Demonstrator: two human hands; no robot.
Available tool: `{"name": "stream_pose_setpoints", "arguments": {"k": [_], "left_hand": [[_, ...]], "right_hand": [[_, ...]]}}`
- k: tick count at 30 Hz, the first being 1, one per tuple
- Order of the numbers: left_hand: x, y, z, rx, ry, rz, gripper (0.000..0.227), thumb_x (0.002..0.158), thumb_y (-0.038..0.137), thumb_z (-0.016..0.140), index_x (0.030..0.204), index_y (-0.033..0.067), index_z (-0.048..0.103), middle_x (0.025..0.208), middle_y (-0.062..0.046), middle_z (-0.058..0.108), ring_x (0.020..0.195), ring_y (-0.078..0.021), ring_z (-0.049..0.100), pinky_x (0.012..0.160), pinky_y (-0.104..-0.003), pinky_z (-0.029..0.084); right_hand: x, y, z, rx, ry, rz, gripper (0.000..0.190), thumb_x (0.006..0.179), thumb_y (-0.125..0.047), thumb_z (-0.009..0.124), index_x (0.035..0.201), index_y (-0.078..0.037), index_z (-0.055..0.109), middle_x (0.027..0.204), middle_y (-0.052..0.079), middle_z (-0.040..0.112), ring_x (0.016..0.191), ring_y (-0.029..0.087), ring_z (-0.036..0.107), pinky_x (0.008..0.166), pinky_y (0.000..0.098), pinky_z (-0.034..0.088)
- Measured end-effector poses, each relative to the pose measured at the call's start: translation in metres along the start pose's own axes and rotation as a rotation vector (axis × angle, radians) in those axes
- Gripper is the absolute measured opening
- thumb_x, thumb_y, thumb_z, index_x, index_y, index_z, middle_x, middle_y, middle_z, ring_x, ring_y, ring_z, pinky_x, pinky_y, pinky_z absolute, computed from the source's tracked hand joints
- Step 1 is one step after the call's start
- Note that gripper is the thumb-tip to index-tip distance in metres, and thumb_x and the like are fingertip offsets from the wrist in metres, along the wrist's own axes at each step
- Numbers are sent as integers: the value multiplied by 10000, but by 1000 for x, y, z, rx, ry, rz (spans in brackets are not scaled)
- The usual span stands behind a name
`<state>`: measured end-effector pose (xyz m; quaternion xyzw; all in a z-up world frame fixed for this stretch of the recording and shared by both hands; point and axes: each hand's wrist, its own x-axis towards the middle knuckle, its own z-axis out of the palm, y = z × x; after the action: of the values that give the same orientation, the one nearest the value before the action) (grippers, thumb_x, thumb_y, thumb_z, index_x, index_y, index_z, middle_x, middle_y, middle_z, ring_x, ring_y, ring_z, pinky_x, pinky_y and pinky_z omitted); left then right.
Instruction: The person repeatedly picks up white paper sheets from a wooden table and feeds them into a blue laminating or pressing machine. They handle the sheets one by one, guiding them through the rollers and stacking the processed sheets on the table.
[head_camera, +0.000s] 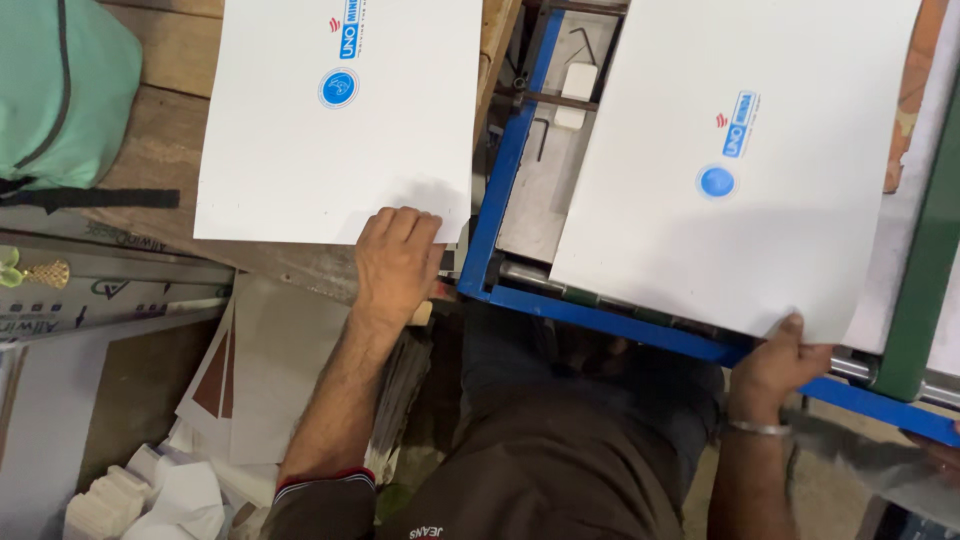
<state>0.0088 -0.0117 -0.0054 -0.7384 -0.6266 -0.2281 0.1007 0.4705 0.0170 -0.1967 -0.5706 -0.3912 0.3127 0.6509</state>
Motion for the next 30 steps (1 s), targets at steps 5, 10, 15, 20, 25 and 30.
{"name": "stream_pose_setpoints", "arguments": {"k": [5,10,15,20,25,30], "left_hand": [[1,2,-2,59,30,14,306,773,86,789,1064,50,698,1074,-109,650,1066,-304,635,938,-462,526],[3,-22,-20,-133,-159,-94,301,908,218,752,1162,55,748,1188,-157,726,1139,-309,647,969,-468,527],[7,-40,-22,-452,-13,-444,222,1020,255,669,1149,90,743,1193,-135,746,1125,-238,707,924,-371,608],[-1,44,16,-380,149,-119,168,984,45,650,1139,4,700,1297,-135,655,1288,-348,591,1123,-476,504],[0,139,30,-317,-318,199,454,891,276,614,1267,23,639,1422,-177,579,1402,-342,452,1210,-580,204],[8,92,13,-142,-588,62,609,1008,461,517,1416,10,537,1534,-209,450,1464,-348,325,1216,-543,116]], "right_hand": [[37,-4,21,206,-6,297,281,1106,-113,536,1354,14,501,1199,100,646,1037,179,657,858,342,597],[20,-21,24,271,-252,534,337,1124,-173,561,1350,68,495,1158,220,639,1028,297,698,941,428,636],[-21,-59,60,236,-532,630,438,1062,-204,525,1402,69,481,1266,263,652,1072,332,702,917,417,606],[-51,-114,106,172,-906,496,506,1011,-251,504,1444,2,437,1362,187,627,1116,278,711,847,385,606],[-67,-83,126,-235,-947,388,399,1082,-288,532,1315,23,622,1139,178,698,1018,265,667,909,448,574],[-16,-12,61,-995,-655,-464,490,944,-66,579,1427,15,604,1228,169,718,996,285,669,1138,488,425]]}}
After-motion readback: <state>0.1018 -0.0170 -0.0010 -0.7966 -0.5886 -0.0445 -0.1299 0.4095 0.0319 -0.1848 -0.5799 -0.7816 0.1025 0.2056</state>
